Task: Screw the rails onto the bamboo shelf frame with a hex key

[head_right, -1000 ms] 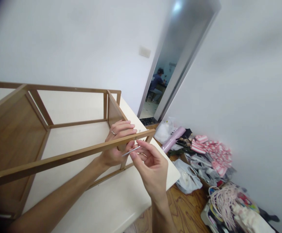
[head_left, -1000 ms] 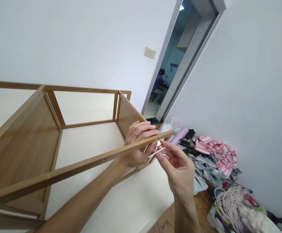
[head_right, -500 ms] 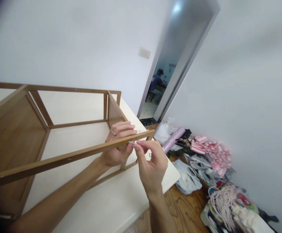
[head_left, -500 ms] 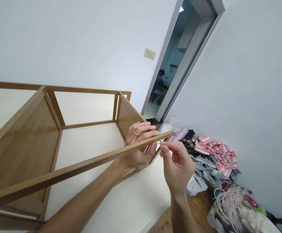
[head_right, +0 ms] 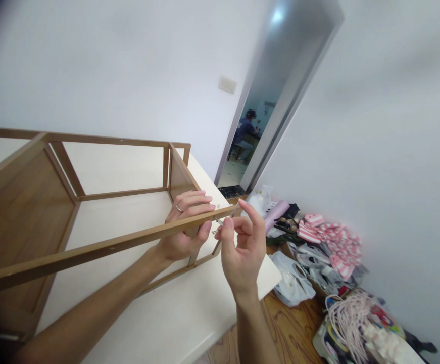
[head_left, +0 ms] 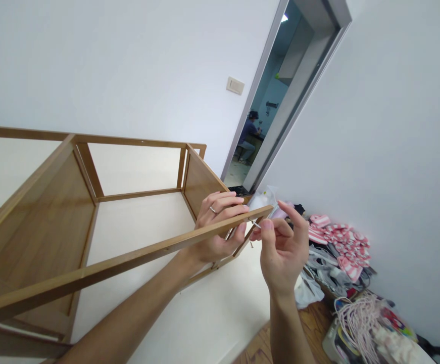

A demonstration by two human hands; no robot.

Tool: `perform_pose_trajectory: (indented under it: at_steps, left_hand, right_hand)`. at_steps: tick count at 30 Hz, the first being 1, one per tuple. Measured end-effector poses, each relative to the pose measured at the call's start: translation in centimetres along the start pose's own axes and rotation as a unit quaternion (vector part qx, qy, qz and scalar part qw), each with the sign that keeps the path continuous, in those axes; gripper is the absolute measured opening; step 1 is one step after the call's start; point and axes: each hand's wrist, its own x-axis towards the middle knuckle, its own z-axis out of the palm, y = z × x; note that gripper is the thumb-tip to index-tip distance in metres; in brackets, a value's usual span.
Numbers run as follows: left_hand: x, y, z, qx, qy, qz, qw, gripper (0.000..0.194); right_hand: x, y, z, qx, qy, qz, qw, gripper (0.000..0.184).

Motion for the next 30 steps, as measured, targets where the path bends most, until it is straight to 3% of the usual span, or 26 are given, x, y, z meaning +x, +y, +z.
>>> perform_pose_trajectory:
  at_steps: [5,11,22,30]
  left_hand:
    - [0.0,0.0,0.0,0.005,0.003,0.003,1.0,0.025]
    - [0.2,0.1,0.0,-0.008,0.007,0.008,1.0,0.026]
    - [0.0,0.0,0.0,-0.005,-0.003,0.002,1.0,0.027]
    - [0.0,0.0,-0.1,-0.01,-0.014,0.003,1.0,0.026]
  right_hand:
    - [0.0,0.0,-0.2,0.031,-0.001,0.02,0.999,0.038]
    - [0.0,0.3,-0.4,0.005,0.001,0.029,1.0,0.007]
    - [-1.8,2.1,-1.4,0.01,-0.026,0.05,0.998,0.014]
    - [-2.8,2.7,-2.0,-0.125,-0.021,-0.044,0.991,0.01]
